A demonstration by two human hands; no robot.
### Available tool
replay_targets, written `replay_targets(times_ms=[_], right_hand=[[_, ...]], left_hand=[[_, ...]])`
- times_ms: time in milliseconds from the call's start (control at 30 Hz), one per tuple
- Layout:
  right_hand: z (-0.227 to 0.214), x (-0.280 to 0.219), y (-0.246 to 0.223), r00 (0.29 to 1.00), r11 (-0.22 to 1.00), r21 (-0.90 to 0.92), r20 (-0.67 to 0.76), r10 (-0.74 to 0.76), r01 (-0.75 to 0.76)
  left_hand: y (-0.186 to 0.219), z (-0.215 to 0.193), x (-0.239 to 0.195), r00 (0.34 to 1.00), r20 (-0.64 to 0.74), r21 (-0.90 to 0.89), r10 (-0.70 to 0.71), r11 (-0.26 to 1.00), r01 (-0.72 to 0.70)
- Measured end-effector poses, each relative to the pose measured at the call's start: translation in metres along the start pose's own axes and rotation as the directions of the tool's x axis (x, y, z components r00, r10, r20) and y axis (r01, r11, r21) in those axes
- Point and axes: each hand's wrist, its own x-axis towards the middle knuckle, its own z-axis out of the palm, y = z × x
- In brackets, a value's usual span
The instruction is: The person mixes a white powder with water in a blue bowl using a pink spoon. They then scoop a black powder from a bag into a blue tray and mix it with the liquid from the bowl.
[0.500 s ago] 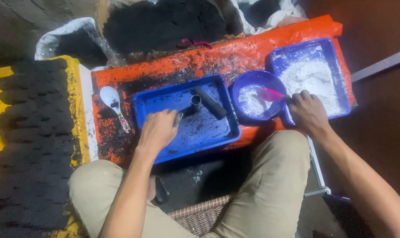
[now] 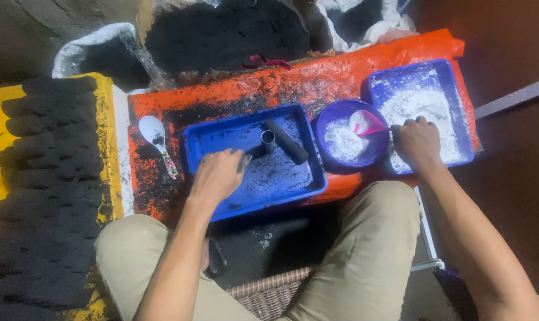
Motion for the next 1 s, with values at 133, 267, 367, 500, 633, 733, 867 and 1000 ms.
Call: replay_targets(times_ms=[133,267,367,500,633,733,867,1000], right_hand=[[0.008,0.009,-0.008,0.999,0.997,0.071,0.039,0.026,-0.029],[-0.034,0.015,-0.025,0.995,0.981,0.170,0.056,0.085,-0.093],[-0.049,0.026,-0.031,0.993,0.954,0.277,0.042,0.110,-0.118],[-0.025,0.043,-0.025,0.989,0.922,0.357,0.061,0.138,-0.151],[0.010,0.055,-0.017,0.980,0.887,0.420,0.120,0.158,-0.194],[0.041,0.059,-0.008,0.959,0.788,0.550,0.213,0.188,-0.277],[0.050,0.056,0.005,0.950,0.676,0.671,0.267,0.162,-0.304],[0.042,0.059,0.017,0.943,0.665,0.671,0.279,0.184,-0.328]], left_hand=[[0.009,-0.014,-0.004,0.999,0.031,-0.036,-0.014,0.999,0.015],[0.009,-0.016,-0.002,0.999,0.031,-0.038,-0.012,0.999,0.013],[0.007,-0.010,-0.002,0.999,0.038,-0.024,-0.021,0.999,0.022],[0.008,-0.014,-0.002,0.999,0.040,-0.042,-0.008,0.999,0.010],[0.002,-0.004,0.004,0.998,0.049,-0.041,-0.029,0.999,0.031],[0.000,0.001,0.005,0.999,0.044,-0.048,-0.018,0.999,0.020],[0.001,0.003,0.006,0.999,0.048,-0.048,-0.015,0.999,0.017],[0.017,-0.015,0.003,0.991,0.098,-0.068,-0.093,0.993,0.100]])
